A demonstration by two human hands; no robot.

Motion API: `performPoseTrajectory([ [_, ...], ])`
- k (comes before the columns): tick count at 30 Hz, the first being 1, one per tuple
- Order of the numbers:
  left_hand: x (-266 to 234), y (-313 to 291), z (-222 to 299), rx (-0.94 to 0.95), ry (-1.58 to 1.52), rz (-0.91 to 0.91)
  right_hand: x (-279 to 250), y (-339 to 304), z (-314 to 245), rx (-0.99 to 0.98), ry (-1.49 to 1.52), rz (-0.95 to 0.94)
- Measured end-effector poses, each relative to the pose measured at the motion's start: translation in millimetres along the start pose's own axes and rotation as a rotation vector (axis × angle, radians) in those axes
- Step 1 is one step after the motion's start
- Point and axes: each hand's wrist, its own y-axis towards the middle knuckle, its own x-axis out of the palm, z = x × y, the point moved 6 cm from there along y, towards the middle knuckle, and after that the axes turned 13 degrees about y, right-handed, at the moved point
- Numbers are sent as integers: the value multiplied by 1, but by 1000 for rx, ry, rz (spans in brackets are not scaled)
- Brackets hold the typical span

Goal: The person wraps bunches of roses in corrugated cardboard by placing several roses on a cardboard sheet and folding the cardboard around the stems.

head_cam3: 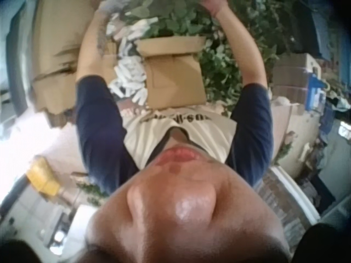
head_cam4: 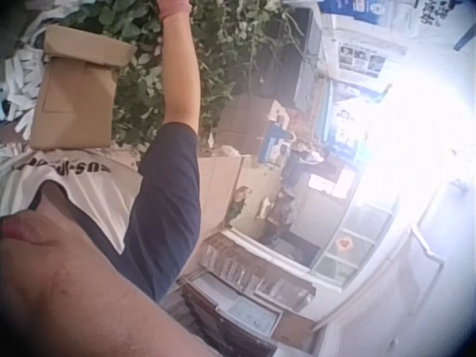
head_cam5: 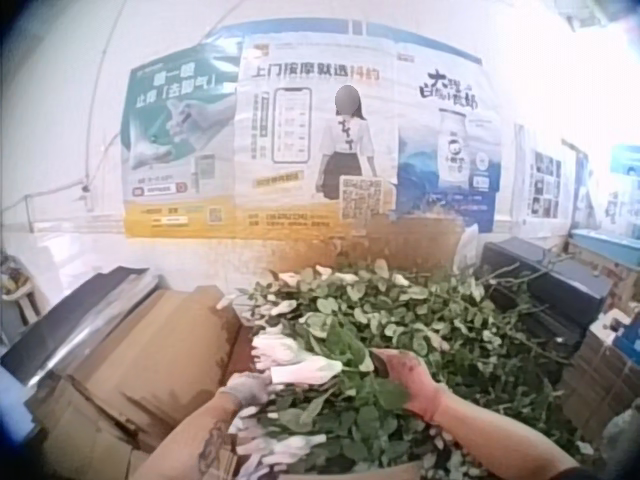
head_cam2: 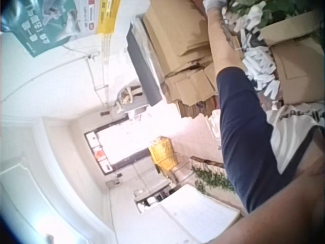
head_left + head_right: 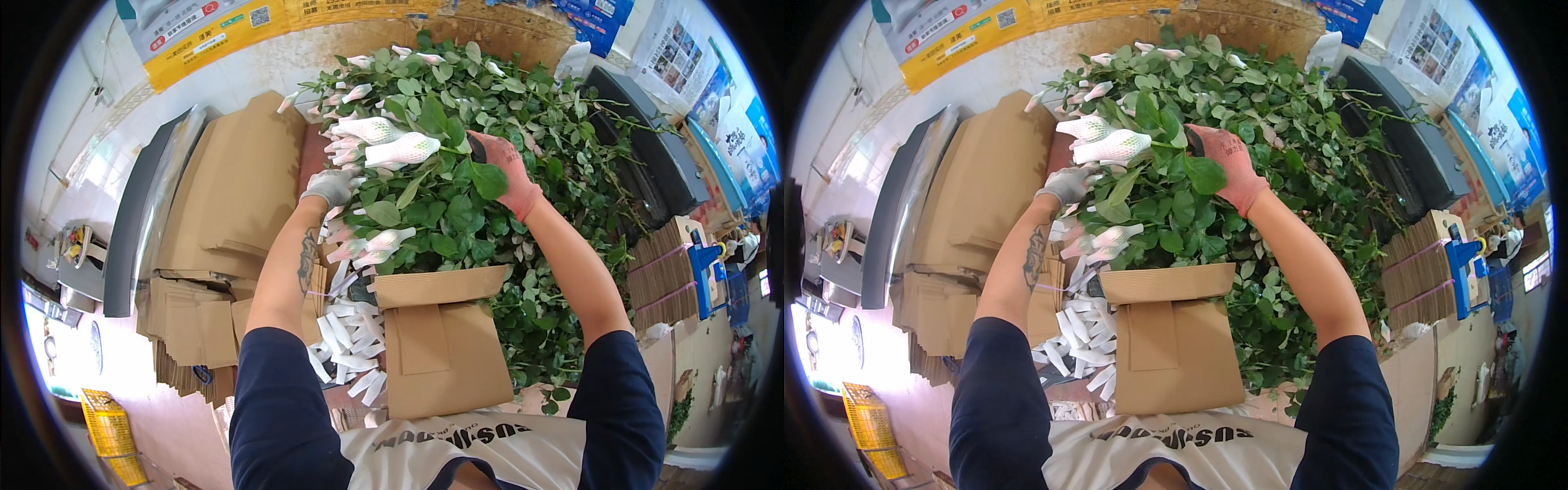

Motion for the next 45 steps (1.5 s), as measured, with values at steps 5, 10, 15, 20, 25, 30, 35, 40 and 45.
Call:
performPoseTrajectory([
  [5, -42, 0, 5, 302, -217, -129, 1, -3, 27, 32, 310, 10],
  [10, -88, -26, 18, 392, -868, -581, 18, 16, 8, -205, 93, -346],
  [15, -106, -42, 44, 408, -1641, -629, 43, 16, 52, 289, -6, -449],
  [20, -67, -36, 33, 410, -1643, -633, 0, 27, 10, 219, 101, -252],
  [25, -3, -7, 38, 190, 99, 17, -44, 9, 11, 13, -10, 60],
  [30, -2, 3, 50, 149, 328, -41, -54, 3, 9, 178, 283, 31],
  [35, -29, 0, 60, 295, 558, 11, -50, -6, -20, 43, 129, -24],
  [40, -69, -13, 52, 344, -16, -275, -61, -6, -21, 2, 178, 20],
  [45, -83, -25, 50, 60, -135, -672, -50, 4, -5, -10, -38, -1],
])
